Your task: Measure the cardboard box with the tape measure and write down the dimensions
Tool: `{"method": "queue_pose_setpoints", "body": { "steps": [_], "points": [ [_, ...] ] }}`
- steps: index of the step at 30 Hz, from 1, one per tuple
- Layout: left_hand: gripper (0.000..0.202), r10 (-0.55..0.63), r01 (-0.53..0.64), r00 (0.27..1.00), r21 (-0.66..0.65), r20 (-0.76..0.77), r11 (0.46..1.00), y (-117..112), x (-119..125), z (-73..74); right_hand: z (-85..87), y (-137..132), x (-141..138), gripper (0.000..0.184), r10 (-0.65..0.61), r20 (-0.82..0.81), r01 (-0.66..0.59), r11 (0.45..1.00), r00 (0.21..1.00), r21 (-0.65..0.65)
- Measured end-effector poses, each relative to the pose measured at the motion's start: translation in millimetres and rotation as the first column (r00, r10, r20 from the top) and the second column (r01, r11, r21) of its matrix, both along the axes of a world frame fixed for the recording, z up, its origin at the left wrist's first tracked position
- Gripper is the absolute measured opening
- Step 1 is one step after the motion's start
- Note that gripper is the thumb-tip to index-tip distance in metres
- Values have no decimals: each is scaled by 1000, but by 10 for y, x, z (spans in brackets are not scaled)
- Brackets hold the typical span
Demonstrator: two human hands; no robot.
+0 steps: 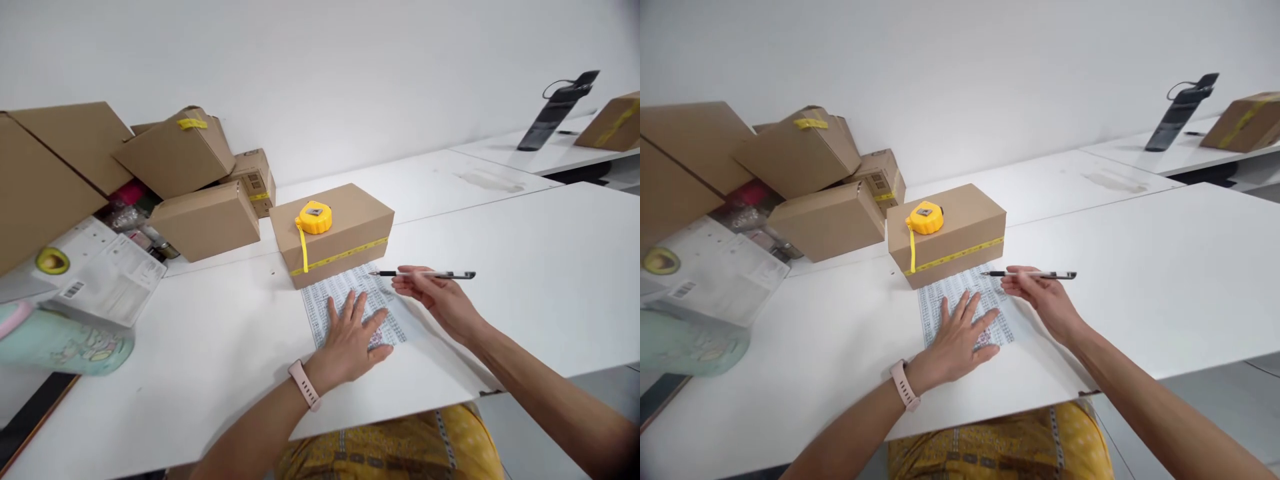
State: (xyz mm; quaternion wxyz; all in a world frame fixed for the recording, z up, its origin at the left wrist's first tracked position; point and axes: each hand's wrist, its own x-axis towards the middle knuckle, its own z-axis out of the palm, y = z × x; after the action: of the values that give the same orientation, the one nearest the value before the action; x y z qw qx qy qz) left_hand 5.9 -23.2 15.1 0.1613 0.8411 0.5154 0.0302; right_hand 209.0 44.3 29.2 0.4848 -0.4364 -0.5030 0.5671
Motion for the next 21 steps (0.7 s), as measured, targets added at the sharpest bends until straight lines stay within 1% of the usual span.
{"method": "queue_pose_setpoints", "body": {
  "steps": [2, 5, 9, 10, 11, 14, 15, 18, 21],
  "points": [
    [67, 6, -6, 1000, 5, -10, 1000, 1, 9, 38, -112, 66, -31, 38, 23, 24, -23, 1000, 999, -17],
    [66, 1, 0, 1000, 25, -21, 1000, 10, 0, 74, -230, 144, -5, 39, 31, 133, -33, 999, 991, 13],
    [66, -10, 10, 999, 6, -40, 1000, 20, -21, 105, -280, 153, 57, 35, 172, 201, -170, 985, 964, -26],
    [66, -11, 11, 999, 2, -42, 1000, 21, -24, 112, -285, 142, 64, 36, 184, 220, -184, 983, 958, -21],
    [66, -11, 11, 999, -1, -45, 1000, 21, -26, 117, -292, 129, 68, 36, 177, 248, -182, 983, 952, -2],
    [66, -9, 9, 999, -7, -48, 1000, 20, -30, 120, -322, 74, 59, 33, 88, 346, -129, 987, 934, 95],
    [66, -9, 9, 999, -7, -46, 1000, 19, -31, 114, -332, 55, 54, 33, 69, 370, -116, 988, 926, 106],
    [67, -14, 15, 999, 11, -36, 1000, 19, -35, 78, -354, 14, 46, 32, 71, 414, -113, 991, 908, 77],
    [68, -18, 19, 999, 27, -27, 999, 21, -39, 38, -381, 11, 49, 30, 97, 407, -132, 990, 908, 58]
  ]
}}
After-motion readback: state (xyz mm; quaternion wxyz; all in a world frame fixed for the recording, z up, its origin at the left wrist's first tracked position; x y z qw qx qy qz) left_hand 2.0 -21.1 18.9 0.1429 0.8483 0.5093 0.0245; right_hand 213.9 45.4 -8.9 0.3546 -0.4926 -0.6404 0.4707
